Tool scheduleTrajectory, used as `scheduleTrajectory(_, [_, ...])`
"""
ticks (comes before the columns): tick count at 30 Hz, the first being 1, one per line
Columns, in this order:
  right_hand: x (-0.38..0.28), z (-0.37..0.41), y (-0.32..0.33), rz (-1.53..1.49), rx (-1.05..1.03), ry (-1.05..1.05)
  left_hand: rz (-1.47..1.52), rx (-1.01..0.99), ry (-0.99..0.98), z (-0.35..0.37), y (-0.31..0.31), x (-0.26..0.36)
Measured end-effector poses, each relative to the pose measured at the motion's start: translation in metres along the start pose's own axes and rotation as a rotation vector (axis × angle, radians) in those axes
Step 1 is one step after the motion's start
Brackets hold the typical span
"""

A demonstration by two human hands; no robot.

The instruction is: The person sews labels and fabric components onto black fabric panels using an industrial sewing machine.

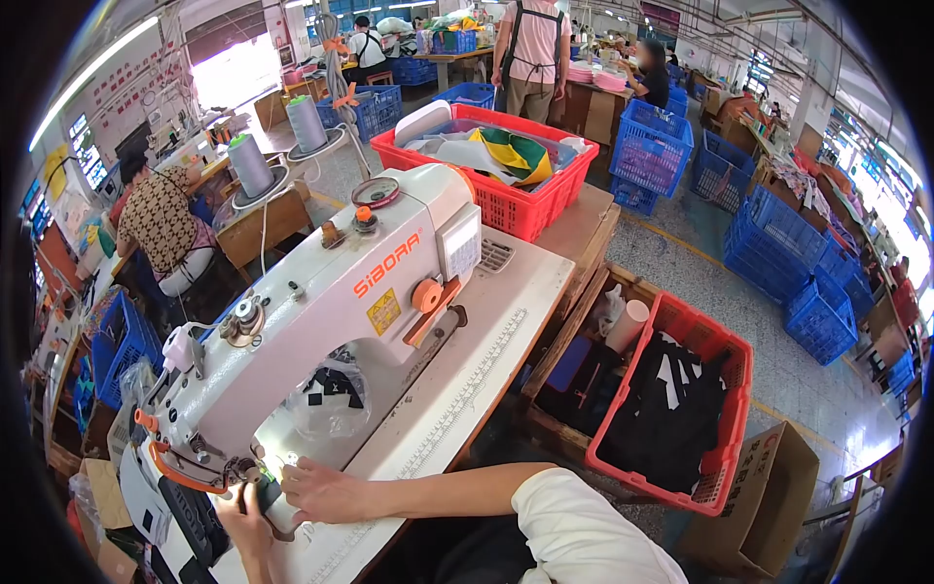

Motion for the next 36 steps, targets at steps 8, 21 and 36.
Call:
scheduleTrajectory(8, [-0.003,-0.002,0.008,-0.028,0.076,0.032,-0.555,0.251,0.196,-0.011,0.038,-0.060])
scheduleTrajectory(21, [-0.002,-0.002,0.008,-0.046,0.078,0.032,-0.505,0.107,0.421,-0.012,0.033,-0.117])
scheduleTrajectory(36, [0.001,-0.001,-0.002,-0.064,-0.058,-0.016,-0.016,0.084,0.350,-0.008,0.049,-0.141])
Point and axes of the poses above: each hand's wrist, its own z-axis away from the middle knuckle, its own y-axis out of the back of the hand, x = y × z, the point moved 8 cm from there along -z, towards the middle knuckle, and after that the axes turned 3 degrees about z, right-handed, at the moved point
